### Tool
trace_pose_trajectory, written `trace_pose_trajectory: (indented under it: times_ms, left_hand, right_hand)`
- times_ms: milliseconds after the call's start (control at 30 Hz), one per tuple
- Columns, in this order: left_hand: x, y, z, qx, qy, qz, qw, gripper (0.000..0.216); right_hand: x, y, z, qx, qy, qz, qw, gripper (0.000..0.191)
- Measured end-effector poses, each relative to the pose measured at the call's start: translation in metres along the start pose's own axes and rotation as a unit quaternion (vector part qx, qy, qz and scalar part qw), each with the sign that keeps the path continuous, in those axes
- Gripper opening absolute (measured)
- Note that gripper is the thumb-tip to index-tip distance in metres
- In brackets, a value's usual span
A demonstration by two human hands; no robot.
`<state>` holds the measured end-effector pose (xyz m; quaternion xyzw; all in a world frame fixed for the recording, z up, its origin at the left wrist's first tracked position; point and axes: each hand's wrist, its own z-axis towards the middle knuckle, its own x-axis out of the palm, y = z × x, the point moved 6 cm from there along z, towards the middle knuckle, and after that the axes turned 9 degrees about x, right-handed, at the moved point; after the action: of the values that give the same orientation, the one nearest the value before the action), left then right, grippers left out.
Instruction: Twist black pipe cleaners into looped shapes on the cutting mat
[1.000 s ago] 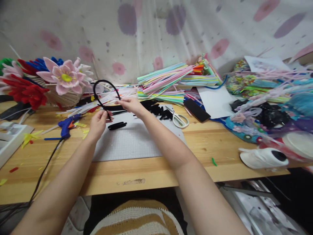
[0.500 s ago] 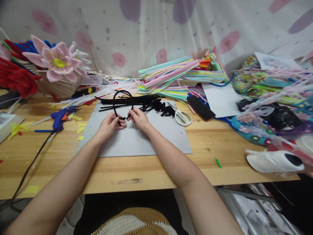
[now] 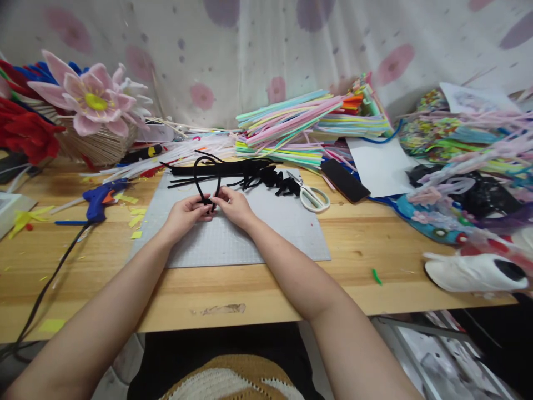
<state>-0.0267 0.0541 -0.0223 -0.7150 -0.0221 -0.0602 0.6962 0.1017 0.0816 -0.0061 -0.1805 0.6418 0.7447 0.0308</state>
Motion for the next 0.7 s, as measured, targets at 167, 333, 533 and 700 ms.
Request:
trace_pose_trajectory:
  times_ms: [167, 333, 533, 700]
  left_hand:
    - [0.0, -0.002, -0.001, -0.018, 0.002, 0.011, 1.0, 0.043]
    - [0.002, -0.003, -0.002, -0.016, 0.019, 0.026, 0.999, 0.045]
    - [0.002, -0.004, -0.003, -0.008, 0.032, 0.038, 0.999, 0.049]
    - [0.004, -0.001, -0.003, -0.025, 0.043, 0.029, 0.998, 0.061]
  right_hand:
    - [0.004, 0.005, -0.002, -0.024, 0.017, -0.021, 0.999, 0.022]
    - [0.006, 0.001, -0.001, -0.002, 0.033, -0.022, 0.999, 0.023]
    - [0.014, -0.007, -0.001, 0.034, 0.089, 0.06, 0.994, 0.021]
    - [0.014, -0.007, 0.0, 0.05, 0.081, 0.05, 0.994, 0.021]
